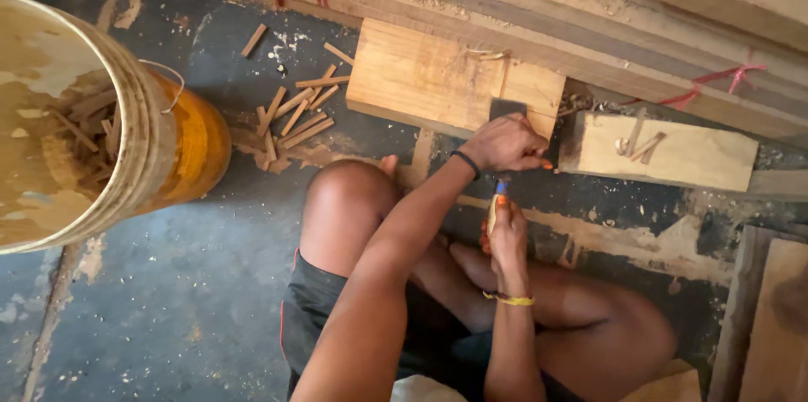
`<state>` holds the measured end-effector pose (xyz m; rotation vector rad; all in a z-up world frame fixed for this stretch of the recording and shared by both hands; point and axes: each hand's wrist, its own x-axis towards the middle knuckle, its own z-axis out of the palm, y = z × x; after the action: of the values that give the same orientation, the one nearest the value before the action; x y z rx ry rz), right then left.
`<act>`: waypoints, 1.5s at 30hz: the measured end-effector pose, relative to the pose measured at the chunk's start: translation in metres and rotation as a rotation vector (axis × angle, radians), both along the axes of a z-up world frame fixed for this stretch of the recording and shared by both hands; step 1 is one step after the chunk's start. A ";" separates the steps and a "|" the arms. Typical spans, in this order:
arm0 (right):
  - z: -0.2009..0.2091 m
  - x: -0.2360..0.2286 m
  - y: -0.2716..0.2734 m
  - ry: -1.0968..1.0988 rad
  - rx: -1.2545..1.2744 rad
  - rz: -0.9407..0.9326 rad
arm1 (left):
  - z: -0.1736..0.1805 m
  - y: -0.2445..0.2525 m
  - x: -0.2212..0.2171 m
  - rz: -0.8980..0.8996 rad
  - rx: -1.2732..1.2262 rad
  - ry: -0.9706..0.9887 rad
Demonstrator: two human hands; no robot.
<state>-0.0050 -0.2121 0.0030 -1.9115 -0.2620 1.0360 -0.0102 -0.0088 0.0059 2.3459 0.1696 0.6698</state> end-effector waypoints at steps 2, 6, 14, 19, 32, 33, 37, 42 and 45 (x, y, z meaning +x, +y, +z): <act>0.002 -0.001 0.003 -0.010 -0.011 0.003 | -0.004 -0.001 0.001 -0.008 -0.014 0.014; 0.007 -0.008 0.004 0.009 -0.034 -0.007 | -0.004 0.003 0.000 -0.013 -0.013 0.067; -0.003 -0.007 0.003 -0.004 0.000 0.031 | 0.001 0.005 -0.003 -0.035 0.031 0.083; -0.010 -0.006 0.007 0.016 0.028 0.020 | -0.002 0.006 -0.001 -0.033 0.032 0.073; -0.030 0.009 0.032 0.068 0.082 -0.017 | -0.007 0.036 0.016 -0.048 0.047 -0.024; -0.029 0.014 0.037 0.044 0.085 -0.001 | -0.005 0.040 0.020 -0.023 0.041 -0.014; -0.030 0.031 0.068 0.022 0.086 0.016 | 0.000 0.075 0.039 -0.018 -0.052 0.020; -0.039 0.033 0.067 0.024 0.111 0.022 | -0.018 0.073 0.038 0.007 0.008 -0.040; -0.038 0.027 0.074 0.066 0.169 -0.022 | -0.013 0.075 0.041 0.009 0.071 -0.028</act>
<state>0.0220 -0.1385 -0.0351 -1.7221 -0.2805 1.0276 0.0313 0.0662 -0.0070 2.4036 0.1456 0.7236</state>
